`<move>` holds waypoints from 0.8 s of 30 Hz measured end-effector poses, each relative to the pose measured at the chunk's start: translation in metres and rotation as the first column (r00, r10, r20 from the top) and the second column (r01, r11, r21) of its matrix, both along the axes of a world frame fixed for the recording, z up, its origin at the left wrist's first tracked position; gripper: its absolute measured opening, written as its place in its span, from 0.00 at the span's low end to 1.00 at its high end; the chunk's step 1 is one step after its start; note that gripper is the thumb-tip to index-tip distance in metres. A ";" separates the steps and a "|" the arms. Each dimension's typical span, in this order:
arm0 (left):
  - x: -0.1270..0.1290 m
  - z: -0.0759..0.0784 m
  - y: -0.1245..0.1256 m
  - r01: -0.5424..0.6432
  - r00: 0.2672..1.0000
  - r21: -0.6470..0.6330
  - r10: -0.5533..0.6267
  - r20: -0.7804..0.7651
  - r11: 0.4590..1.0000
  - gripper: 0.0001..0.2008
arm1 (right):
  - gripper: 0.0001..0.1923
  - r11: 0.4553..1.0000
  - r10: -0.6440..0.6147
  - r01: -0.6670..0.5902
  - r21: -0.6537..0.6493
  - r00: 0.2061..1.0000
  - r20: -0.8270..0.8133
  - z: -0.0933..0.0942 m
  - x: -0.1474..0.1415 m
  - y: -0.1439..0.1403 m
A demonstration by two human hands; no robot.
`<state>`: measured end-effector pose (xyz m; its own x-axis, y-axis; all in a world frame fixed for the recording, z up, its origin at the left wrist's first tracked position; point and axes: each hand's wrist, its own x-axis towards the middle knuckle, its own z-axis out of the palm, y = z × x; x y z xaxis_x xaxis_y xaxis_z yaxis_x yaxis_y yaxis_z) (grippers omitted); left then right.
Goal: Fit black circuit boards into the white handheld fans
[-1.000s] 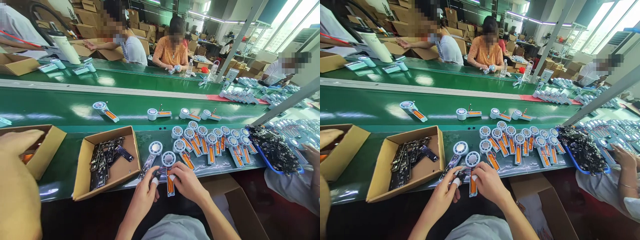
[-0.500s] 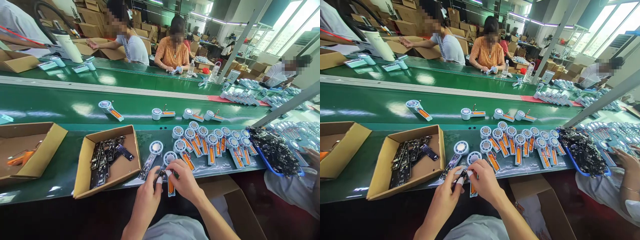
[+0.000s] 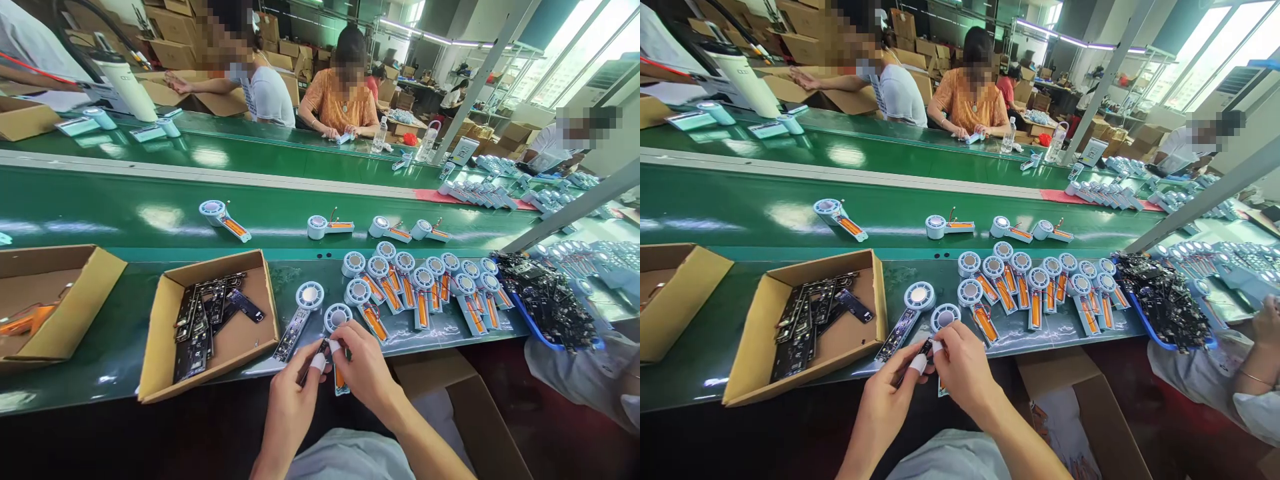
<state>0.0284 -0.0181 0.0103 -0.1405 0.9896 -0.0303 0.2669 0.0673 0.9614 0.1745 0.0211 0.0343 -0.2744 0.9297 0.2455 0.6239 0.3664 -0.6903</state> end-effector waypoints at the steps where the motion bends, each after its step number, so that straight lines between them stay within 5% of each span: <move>1: 0.001 -0.001 -0.001 -0.013 0.997 0.070 0.018 -0.073 0.997 0.16 | 0.11 0.997 -0.017 0.011 0.071 0.997 0.079 -0.001 -0.002 -0.002; 5: 0.003 -0.005 -0.005 0.007 0.958 0.310 0.082 -0.274 0.951 0.15 | 0.11 0.962 -0.067 -0.031 0.272 0.937 0.343 -0.005 -0.010 -0.008; 8: 0.004 -0.005 -0.005 0.023 0.939 0.360 0.103 -0.328 0.933 0.15 | 0.10 0.943 -0.066 -0.082 0.322 0.903 0.424 -0.007 -0.012 -0.009; 15: 0.005 -0.007 -0.002 0.038 0.932 0.367 0.099 -0.348 0.929 0.15 | 0.08 0.967 0.087 -0.187 0.175 0.883 0.462 0.010 0.001 0.003; 19: 0.005 -0.003 -0.002 0.034 0.954 0.335 0.069 -0.293 0.942 0.16 | 0.08 0.952 0.146 -0.261 0.159 0.845 0.514 0.018 0.005 0.011; 24: -0.004 0.001 0.003 0.028 0.996 0.087 -0.020 -0.090 0.996 0.17 | 0.09 0.983 0.151 -0.169 0.068 0.964 0.221 0.009 0.007 0.013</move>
